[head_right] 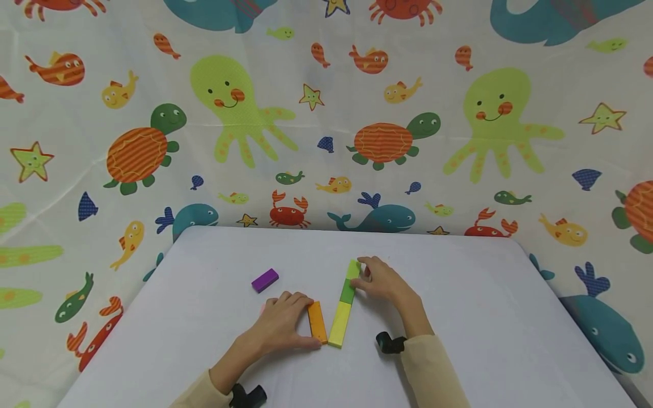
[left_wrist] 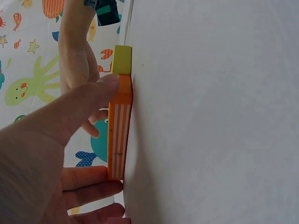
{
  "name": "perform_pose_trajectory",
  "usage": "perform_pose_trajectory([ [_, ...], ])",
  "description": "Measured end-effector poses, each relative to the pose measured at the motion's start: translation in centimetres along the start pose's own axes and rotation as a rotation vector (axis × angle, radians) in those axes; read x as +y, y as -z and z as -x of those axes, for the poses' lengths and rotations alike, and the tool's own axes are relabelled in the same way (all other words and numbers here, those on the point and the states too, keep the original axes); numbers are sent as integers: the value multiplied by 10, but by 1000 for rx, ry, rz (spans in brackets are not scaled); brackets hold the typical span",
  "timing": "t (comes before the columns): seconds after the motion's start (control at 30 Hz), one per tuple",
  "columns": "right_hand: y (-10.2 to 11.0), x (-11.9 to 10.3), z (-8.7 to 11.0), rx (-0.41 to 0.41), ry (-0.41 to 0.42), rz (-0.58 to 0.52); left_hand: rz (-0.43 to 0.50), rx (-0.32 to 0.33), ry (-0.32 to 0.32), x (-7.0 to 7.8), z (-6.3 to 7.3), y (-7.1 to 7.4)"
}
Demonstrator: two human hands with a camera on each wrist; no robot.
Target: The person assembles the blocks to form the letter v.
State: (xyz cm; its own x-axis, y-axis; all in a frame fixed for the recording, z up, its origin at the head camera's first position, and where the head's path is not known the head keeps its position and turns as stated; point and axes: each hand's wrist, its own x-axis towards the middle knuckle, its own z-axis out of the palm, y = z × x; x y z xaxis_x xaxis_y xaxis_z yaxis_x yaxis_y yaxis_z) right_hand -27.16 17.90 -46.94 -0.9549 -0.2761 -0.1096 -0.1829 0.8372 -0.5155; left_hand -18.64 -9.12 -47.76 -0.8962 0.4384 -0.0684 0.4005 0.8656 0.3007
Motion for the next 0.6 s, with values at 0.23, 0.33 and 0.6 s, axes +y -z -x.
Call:
perform_pose_trajectory([
  [0.23, -2, -4, 9, 10, -12, 14, -3, 5, -2, 0, 0, -1],
  [0.33, -3, -6, 12, 12, -12, 23, -3, 3, 0, 0, 0, -1],
  [0.6, -7, -10, 18, 3, -20, 61, 0, 0, 1, 1, 1, 0],
])
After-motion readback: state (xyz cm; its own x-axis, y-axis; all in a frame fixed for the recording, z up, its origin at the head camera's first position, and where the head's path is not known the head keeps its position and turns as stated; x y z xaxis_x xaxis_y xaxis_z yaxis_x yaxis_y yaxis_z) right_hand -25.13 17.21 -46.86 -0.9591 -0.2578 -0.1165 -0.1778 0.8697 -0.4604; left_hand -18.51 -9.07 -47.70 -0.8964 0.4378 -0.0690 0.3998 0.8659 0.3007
